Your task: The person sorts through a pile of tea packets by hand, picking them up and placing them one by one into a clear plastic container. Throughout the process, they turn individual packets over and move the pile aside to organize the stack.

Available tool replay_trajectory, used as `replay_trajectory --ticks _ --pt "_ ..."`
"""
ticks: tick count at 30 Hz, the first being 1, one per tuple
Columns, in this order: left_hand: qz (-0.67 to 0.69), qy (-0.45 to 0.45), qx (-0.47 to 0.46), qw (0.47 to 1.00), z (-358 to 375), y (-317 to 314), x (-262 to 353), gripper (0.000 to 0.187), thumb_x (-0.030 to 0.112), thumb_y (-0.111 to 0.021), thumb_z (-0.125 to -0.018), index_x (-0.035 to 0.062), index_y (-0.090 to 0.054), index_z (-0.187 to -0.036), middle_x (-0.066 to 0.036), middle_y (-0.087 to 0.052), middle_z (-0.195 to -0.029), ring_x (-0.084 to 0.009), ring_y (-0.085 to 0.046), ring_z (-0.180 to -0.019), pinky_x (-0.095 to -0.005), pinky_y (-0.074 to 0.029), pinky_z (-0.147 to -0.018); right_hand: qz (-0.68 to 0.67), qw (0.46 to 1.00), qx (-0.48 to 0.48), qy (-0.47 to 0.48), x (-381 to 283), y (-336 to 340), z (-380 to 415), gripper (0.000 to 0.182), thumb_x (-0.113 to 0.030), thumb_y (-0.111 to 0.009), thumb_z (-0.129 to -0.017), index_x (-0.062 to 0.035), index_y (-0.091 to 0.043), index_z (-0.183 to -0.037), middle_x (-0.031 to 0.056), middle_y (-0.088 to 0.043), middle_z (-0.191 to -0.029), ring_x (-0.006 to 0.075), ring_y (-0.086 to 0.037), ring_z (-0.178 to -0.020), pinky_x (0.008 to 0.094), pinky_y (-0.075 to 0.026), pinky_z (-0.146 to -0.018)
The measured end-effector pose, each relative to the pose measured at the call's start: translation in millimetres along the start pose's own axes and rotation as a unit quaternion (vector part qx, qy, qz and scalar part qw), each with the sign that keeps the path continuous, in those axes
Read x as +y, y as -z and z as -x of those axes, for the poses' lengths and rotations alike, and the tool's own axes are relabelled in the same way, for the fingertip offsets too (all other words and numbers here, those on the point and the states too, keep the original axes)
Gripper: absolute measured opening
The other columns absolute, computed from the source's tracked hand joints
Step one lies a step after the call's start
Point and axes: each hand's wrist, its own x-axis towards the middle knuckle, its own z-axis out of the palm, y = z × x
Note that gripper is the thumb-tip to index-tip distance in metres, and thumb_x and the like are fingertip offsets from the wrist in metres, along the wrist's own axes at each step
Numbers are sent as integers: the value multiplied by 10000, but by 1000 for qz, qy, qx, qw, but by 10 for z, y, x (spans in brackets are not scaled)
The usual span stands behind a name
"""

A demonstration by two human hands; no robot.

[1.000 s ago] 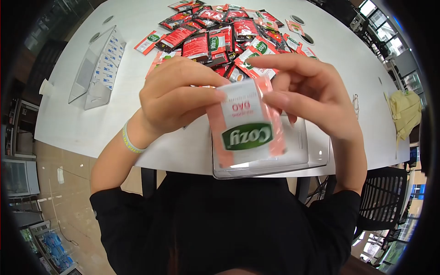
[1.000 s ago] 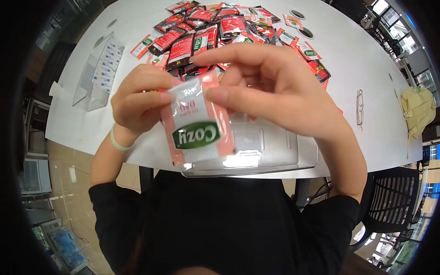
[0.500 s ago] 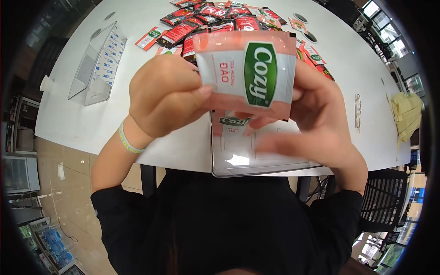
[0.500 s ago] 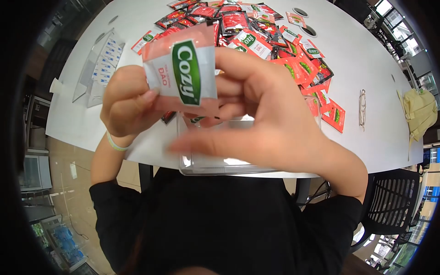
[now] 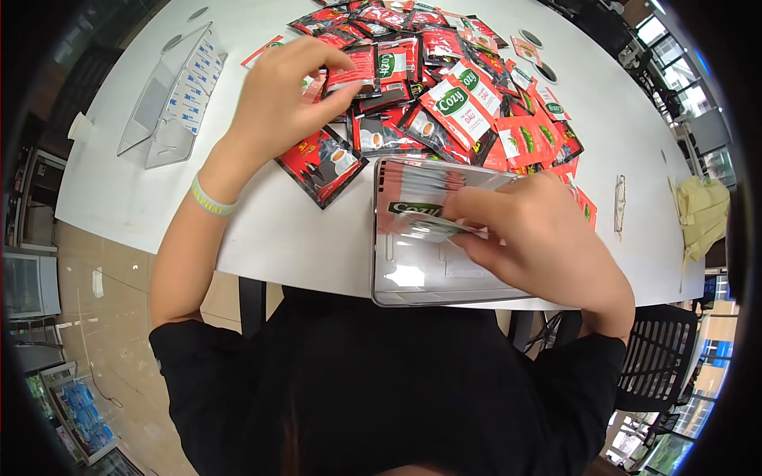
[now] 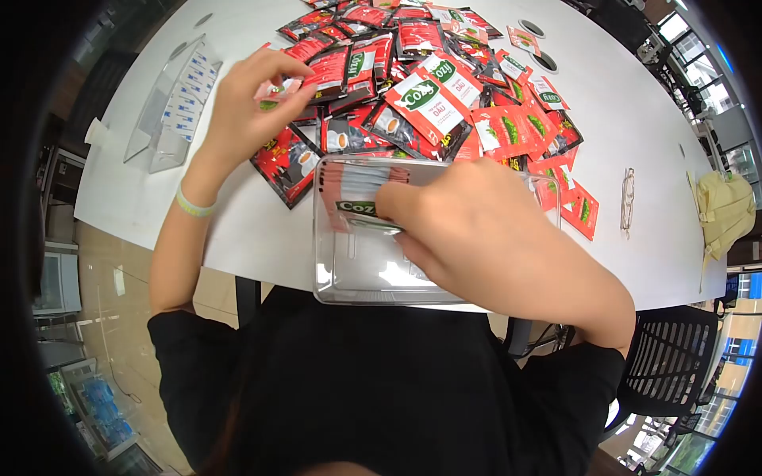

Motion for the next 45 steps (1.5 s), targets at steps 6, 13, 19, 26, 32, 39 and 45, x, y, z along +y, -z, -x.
replay_trajectory --ticks 6,13,19,26,32,39,45 --pt "-41 10 -74 996 76 -167 -80 233 277 -744 -802 67 -685 -885 -45 -659 -866 -220 -618 -785 -347 -439 -693 107 993 50 22 -41 -235 -126 238 -42 -657 -740 -35 -464 -879 109 -542 -525 298 -593 -459 391 -446 -399" --pt "-57 35 -76 995 78 -172 -155 312 328 -745 -805 54 -678 -939 -65 -647 -909 -239 -614 -852 -377 -447 -757 159 980 119 25 -36 -412 -124 219 -38 -613 -763 -49 -442 -899 52 -496 -461 219 -550 -374 351 -393 -324" --pt "-92 34 -54 994 113 -203 -218 385 368 -744 -810 59 -669 -1027 -87 -628 -1013 -268 -605 -903 -394 -452 -795 170 972 158 24 13 -424 -79 231 -51 -625 -757 -47 -441 -895 39 -465 -424 211 -537 -361 344 -373 -316" --pt "-91 31 -47 994 115 -225 -225 392 376 -738 -817 50 -669 -1025 -85 -627 -1007 -263 -605 -905 -396 -450 -815 67 988 133 30 95 -303 -41 298 -46 -645 -764 -25 -406 -942 76 -533 -505 271 -568 -432 376 -406 -374" --pt "-93 37 -55 993 116 -251 -206 371 369 -738 -818 57 -678 -1011 -78 -628 -1015 -256 -604 -899 -389 -450 -816 28 990 132 46 131 -374 -98 286 -31 -617 -783 -19 -391 -958 86 -523 -513 296 -569 -449 380 -417 -383" --pt "-91 23 -45 995 113 -247 -221 338 351 -740 -815 70 -683 -993 -67 -629 -1021 -256 -606 -912 -390 -444 -816 135 981 126 63 49 -342 22 132 -77 -586 -812 -41 -474 -873 51 -507 -495 225 -563 -409 344 -392 -339" --pt "-90 24 -55 994 103 -237 -153 293 284 -739 -819 47 -675 -977 -80 -638 -1004 -267 -611 -933 -377 -452 -825 44 987 -49 145 -23 -249 84 161 -112 -624 -759 -34 -646 -898 103 -610 -601 263 -617 -489 364 -459 -415"
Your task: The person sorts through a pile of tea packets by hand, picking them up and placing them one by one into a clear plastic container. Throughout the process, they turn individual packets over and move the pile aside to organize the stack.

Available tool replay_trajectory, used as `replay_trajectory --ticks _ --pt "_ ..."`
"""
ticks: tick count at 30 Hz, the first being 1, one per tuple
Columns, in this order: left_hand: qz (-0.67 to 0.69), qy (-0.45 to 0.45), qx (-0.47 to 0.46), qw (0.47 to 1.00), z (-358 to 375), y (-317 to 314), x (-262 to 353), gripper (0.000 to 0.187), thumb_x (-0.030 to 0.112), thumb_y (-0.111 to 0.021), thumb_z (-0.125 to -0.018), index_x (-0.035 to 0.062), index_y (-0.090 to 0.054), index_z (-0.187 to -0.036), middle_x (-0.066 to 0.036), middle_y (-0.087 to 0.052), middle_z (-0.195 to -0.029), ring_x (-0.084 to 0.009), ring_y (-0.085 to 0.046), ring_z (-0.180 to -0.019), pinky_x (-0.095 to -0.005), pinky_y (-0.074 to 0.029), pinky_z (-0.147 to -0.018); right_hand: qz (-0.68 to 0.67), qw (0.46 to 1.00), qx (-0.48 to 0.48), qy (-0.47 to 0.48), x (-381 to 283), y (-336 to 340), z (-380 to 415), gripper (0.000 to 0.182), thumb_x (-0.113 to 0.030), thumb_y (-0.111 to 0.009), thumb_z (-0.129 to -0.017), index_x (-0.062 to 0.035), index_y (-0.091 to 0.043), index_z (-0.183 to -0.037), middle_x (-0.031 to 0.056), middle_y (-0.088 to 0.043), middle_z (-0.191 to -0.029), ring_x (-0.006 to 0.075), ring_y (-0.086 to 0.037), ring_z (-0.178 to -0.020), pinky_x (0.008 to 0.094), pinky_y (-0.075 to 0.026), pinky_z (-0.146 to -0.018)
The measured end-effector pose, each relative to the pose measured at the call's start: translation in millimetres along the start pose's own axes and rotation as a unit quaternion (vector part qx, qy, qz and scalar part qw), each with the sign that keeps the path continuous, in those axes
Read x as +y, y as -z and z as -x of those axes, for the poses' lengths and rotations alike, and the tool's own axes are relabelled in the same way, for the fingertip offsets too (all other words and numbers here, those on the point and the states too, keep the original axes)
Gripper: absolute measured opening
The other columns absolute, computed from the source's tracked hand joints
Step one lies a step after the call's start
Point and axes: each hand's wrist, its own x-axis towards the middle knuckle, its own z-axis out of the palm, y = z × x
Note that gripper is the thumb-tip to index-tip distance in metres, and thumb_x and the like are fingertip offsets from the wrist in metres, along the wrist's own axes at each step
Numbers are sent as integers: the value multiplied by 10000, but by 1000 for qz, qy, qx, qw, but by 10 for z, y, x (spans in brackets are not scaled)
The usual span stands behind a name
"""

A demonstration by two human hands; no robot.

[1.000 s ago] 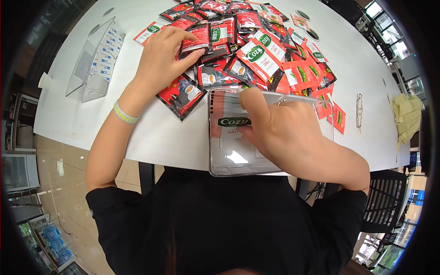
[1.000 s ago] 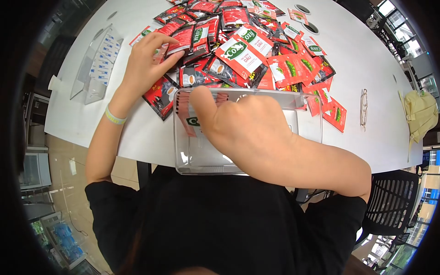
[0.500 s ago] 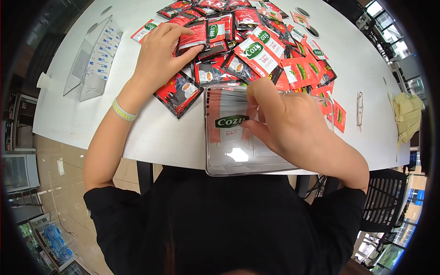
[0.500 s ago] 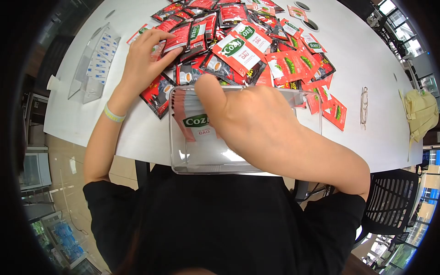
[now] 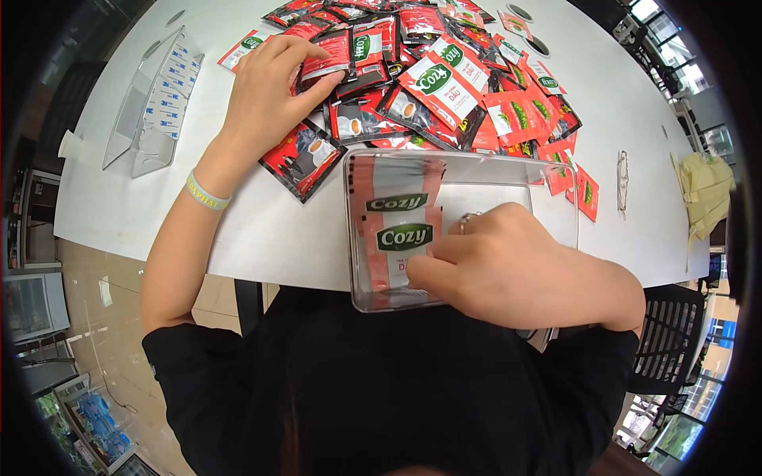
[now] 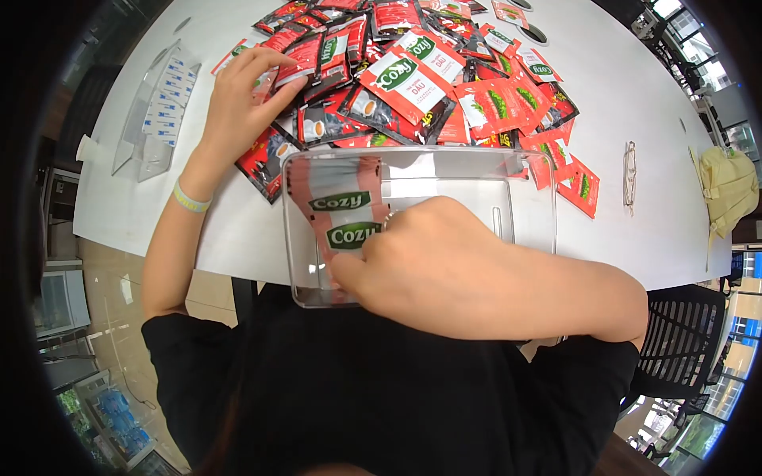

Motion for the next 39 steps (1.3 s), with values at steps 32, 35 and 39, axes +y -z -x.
replay_trajectory --ticks 32,35,39 --pt "23 -12 -11 1000 51 -82 -77 285 317 -714 -835 70 -679 -972 -46 -639 -955 -236 -610 -886 -361 -431 -757 221 966 3 134 96 -402 -246 475 -101 -600 -694 104 -632 -1120 20 -534 -587 129 -556 -488 271 -423 -435" --pt "5 8 -19 1000 58 -86 -68 341 354 -718 -830 61 -675 -998 -59 -638 -973 -239 -612 -887 -364 -445 -760 220 968 -19 123 64 -378 -260 513 -102 -594 -700 108 -617 -1168 18 -535 -598 124 -557 -500 273 -429 -453" --pt "12 11 -27 1000 49 -49 -41 399 396 -721 -822 50 -670 -1015 -77 -636 -986 -245 -617 -889 -369 -455 -775 205 971 -24 124 67 -359 -261 515 -93 -593 -703 104 -610 -1178 14 -524 -597 132 -554 -490 276 -418 -431"
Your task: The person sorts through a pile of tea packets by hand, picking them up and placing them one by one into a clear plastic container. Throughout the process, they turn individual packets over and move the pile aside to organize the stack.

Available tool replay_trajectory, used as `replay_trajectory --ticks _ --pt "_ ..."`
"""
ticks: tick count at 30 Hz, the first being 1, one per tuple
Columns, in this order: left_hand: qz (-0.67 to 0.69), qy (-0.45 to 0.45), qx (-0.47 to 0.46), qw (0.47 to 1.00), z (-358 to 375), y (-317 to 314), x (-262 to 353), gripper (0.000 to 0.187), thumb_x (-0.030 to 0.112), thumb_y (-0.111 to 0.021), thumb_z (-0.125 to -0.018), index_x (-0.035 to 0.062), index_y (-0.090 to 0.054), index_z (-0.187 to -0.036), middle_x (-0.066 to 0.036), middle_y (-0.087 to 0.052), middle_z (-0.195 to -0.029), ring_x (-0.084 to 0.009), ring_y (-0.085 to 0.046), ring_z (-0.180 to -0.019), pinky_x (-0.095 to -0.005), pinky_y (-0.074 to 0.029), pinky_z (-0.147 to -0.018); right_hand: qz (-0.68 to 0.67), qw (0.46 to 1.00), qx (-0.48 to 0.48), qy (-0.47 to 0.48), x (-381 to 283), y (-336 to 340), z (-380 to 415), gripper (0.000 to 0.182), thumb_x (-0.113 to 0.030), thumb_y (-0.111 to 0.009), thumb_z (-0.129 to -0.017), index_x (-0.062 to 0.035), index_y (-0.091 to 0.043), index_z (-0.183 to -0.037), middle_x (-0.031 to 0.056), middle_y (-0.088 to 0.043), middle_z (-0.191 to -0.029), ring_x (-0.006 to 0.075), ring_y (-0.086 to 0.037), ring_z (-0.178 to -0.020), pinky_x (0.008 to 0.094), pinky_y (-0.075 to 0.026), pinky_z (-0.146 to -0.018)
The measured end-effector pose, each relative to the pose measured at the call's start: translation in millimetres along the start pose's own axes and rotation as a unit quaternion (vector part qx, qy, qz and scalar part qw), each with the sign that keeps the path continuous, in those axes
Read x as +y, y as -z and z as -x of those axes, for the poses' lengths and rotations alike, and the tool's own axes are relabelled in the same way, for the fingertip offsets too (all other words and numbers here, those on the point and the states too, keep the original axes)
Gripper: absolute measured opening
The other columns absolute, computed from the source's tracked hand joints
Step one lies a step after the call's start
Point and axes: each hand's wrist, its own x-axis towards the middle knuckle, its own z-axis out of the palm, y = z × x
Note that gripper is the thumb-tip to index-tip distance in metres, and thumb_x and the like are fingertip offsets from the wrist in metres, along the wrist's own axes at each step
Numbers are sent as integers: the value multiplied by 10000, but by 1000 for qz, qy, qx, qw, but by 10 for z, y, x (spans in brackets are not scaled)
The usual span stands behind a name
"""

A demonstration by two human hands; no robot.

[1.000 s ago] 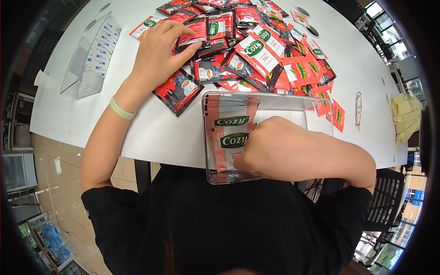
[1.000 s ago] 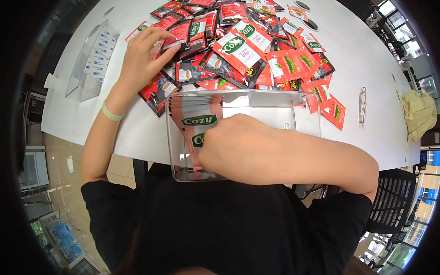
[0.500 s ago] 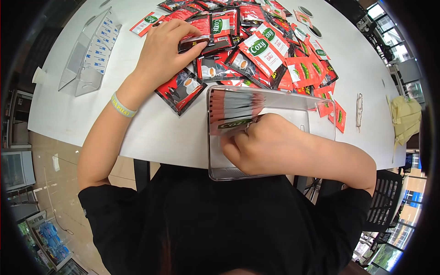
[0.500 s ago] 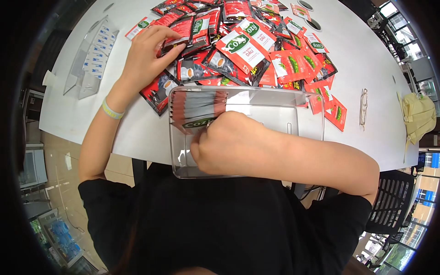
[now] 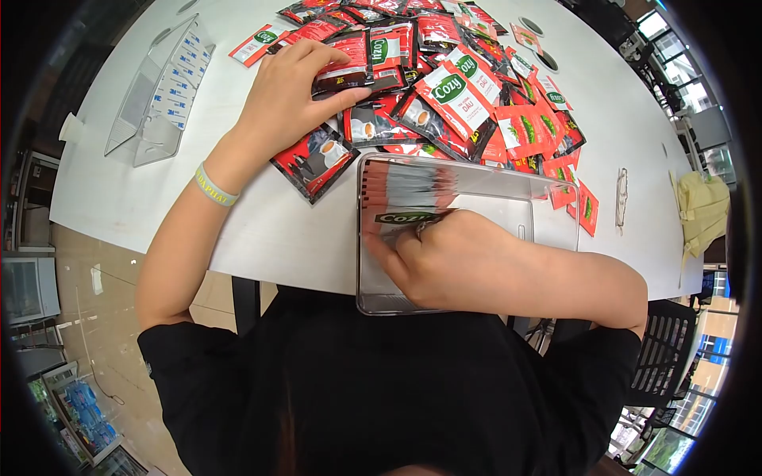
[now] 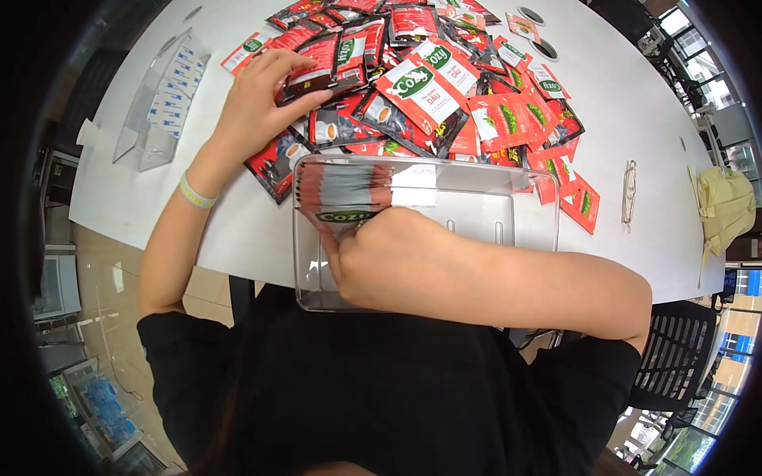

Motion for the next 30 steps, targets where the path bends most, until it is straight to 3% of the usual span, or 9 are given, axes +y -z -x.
replay_trajectory --ticks 5,7,10,13,17,19,22,27,30 --pt "0 33 8 999 -54 126 8 469 425 -724 -814 31 -665 -1060 -122 -651 -1024 -286 -623 -930 -389 -486 -802 -87 996 -21 18 76 259 66 442 -79 -620 -714 84 -627 -1125 20 -507 -585 155 -560 -481 293 -418 -410" --pt "-13 72 14 997 -70 244 -160 445 400 -686 -848 20 -661 -1077 -152 -656 -1047 -300 -631 -946 -390 -494 -816 -202 979 -35 6 115 439 106 143 -77 -634 -698 36 -604 -781 78 -589 -567 244 -633 -510 349 -481 -429" --pt "-21 110 26 993 28 334 -428 478 424 -654 -863 -5 -658 -1073 -188 -661 -1007 -316 -643 -889 -392 -497 -802 -206 978 6 14 187 561 278 332 -74 -643 -750 29 -664 -1065 19 -489 -566 158 -539 -455 304 -418 -397" --pt "16 233 -160 959 59 379 -345 624 519 -688 -814 -72 -619 -1002 -176 -658 -843 -301 -641 -774 -389 -497 -756 -284 946 146 -47 277 508 427 254 -85 -658 -797 9 -701 -1030 8 -511 -549 147 -535 -448 301 -406 -397" --pt "29 288 -170 942 39 380 -292 601 490 -712 -805 -65 -606 -1009 -165 -660 -844 -276 -654 -796 -374 -500 -741 -273 935 210 -90 536 429 498 211 -118 -719 -807 -34 -745 -998 46 -645 -626 134 -565 -451 255 -393 -434" --pt "-23 267 -123 955 37 403 -276 599 454 -750 -780 -58 -599 -1051 -169 -666 -875 -259 -659 -779 -357 -510 -716 -343 900 215 -163 634 455 496 131 -117 -713 -844 -29 -749 -934 78 -703 -728 144 -640 -572 246 -477 -511" --pt "-2 196 -38 980 36 406 -405 574 395 -774 -775 -55 -590 -1081 -157 -677 -907 -238 -674 -764 -330 -518 -708 -447 818 275 -236 736 265 529 129 -72 -704 -865 -5 -747 -968 45 -681 -668 62 -582 -540 199 -425 -474" --pt "227 207 78 948 -97 501 -171 195 55 -650 -855 10 -640 -1044 -136 -699 -998 -163 -687 -835 -251 -508 -744 -453 803 298 -248 733 250 505 129 -71 -698 -878 -9 -745 -982 37 -672 -655 52 -579 -538 195 -419 -472" --pt "68 -113 147 980 -107 568 -45 331 -73 -690 -638 92 -699 -925 -61 -682 -1080 -245 -612 -1052 -309 -495 -840 -447 801 305 -256 698 261 474 135 -93 -701 -882 -11 -743 -981 38 -671 -654 51 -595 -556 196 -432 -488"
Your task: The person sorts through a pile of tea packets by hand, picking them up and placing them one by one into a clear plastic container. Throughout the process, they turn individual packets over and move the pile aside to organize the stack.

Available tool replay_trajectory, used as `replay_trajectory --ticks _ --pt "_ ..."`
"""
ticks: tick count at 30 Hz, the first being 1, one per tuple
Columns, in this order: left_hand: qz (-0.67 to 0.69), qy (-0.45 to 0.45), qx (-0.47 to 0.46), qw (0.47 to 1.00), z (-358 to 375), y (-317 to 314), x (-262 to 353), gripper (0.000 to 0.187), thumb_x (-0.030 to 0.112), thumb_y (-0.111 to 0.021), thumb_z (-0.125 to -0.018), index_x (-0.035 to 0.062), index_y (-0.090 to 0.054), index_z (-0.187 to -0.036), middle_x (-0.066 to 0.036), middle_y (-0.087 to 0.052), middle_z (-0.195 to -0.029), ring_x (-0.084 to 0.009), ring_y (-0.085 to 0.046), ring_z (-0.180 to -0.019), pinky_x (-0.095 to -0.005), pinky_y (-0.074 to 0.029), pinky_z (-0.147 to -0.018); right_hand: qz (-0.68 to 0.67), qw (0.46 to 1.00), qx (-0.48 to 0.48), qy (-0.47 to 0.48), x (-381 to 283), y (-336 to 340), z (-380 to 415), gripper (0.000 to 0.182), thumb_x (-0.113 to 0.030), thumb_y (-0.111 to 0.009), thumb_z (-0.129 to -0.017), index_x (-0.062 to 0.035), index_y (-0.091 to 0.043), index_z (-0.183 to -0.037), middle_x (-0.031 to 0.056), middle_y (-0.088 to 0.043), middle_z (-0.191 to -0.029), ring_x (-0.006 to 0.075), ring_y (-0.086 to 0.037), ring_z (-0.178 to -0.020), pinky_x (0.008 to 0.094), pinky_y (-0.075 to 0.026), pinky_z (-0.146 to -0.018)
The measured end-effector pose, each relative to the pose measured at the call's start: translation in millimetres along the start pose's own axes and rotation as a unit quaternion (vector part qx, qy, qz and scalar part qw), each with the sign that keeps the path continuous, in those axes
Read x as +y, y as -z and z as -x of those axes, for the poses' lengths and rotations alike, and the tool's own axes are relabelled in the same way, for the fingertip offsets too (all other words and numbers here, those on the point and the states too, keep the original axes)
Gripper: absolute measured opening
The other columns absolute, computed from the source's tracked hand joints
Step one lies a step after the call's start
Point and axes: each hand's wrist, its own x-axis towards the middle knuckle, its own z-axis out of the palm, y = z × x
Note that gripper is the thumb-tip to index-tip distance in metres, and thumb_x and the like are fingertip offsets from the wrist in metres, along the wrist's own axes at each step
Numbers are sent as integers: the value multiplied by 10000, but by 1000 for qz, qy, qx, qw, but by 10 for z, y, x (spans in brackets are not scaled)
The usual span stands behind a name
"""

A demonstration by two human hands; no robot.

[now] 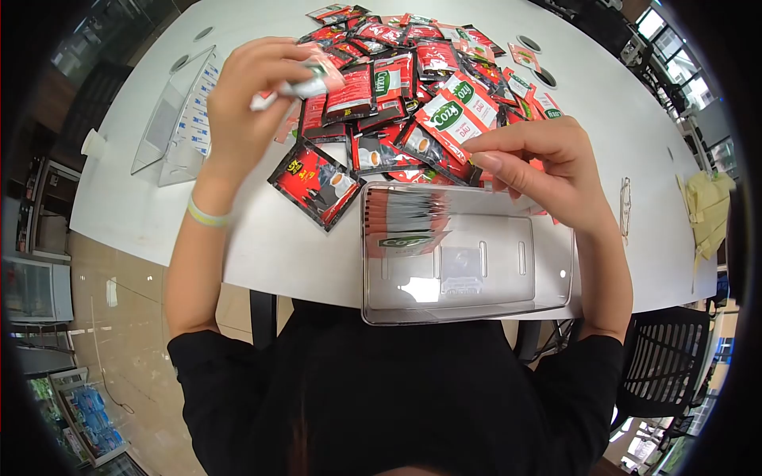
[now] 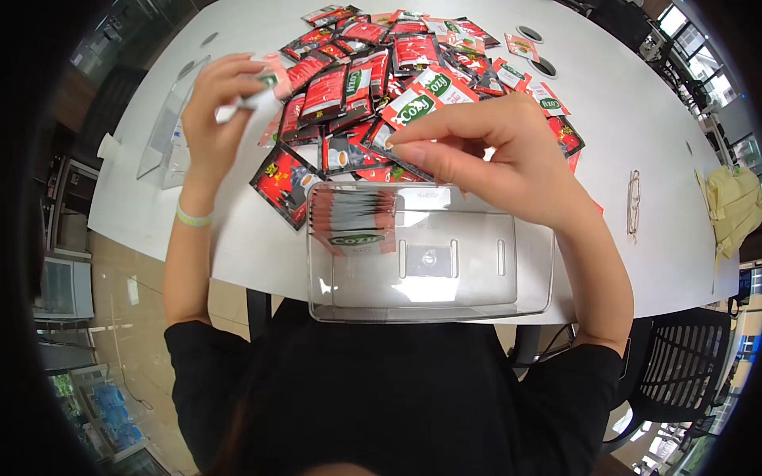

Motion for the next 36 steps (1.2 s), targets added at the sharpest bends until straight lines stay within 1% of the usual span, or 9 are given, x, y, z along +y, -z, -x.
replay_trajectory --ticks 6,12,17,23,25,27,33,35,36 --pt "-84 -265 139 950 -22 -116 467 254 246 -812 -654 343 -710 -865 38 -621 -1071 -237 -516 -1080 -386 -467 -882 -5 998 -52 -45 -247 -67 15 268 -53 -640 -901 3 -674 -1161 48 -674 -769 81 -633 -666 204 -480 -575" --pt "-8 -346 163 924 61 -238 843 317 221 -771 -666 334 -680 -947 192 -545 -1055 -108 -464 -1085 -378 -391 -948 -113 991 -62 -44 -332 -175 35 599 -50 -710 -825 -30 -504 -1387 61 -691 -946 106 -635 -852 228 -493 -678" --pt "-51 -324 216 920 100 -306 867 387 200 -739 -678 329 -627 -1025 187 -508 -1154 -101 -428 -1122 -394 -329 -970 -125 982 -97 -103 -511 -287 153 944 73 -767 -684 -65 -320 -1504 21 -701 -892 92 -635 -853 243 -469 -721" --pt "-123 -313 223 915 -8 -286 842 401 225 -787 -644 383 -628 -976 192 -523 -1099 -136 -442 -1108 -407 -330 -1003 -100 995 -8 -17 -446 -303 133 807 160 -673 -716 -3 -374 -1447 29 -683 -809 102 -654 -788 248 -476 -788" --pt "-101 -326 221 914 -57 -211 765 454 131 -767 -653 338 -634 -1035 93 -544 -1181 -182 -517 -1053 -415 -402 -994 -51 997 29 41 -422 -247 109 683 105 -677 -737 38 -440 -1374 23 -670 -789 101 -647 -782 250 -469 -810" --pt "33 -168 28 985 -79 -86 739 698 -23 -570 -817 -4 -263 -1444 -319 -448 -1347 -331 -646 -921 -453 -491 -912 -19 993 34 107 -385 -158 87 610 58 -687 -742 74 -483 -1317 59 -688 -904 106 -646 -783 258 -464 -834" --pt "421 79 -29 903 -47 -118 832 925 329 -661 -893 9 -74 -1533 -290 -519 -1314 -240 -658 -911 -342 -515 -847 90 985 51 136 -546 -74 102 627 64 -681 -699 98 -487 -1294 156 -644 -1188 136 -658 -761 284 -496 -776" --pt "371 42 -72 925 -29 -90 854 994 302 -741 -842 -11 -93 -1528 -223 -607 -1198 -227 -654 -875 -328 -512 -823 143 974 -25 173 -551 3 96 606 87 -659 -681 106 -501 -1266 176 -648 -1171 158 -667 -757 292 -510 -714" --pt "357 -24 -51 932 -76 -145 818 794 53 -752 -766 -14 -356 -1451 -129 -705 -949 -114 -657 -707 -217 -501 -609 142 975 -24 171 -570 -6 106 606 87 -659 -681 106 -501 -1266 176 -648 -1171 158 -667 -757 292 -510 -714"
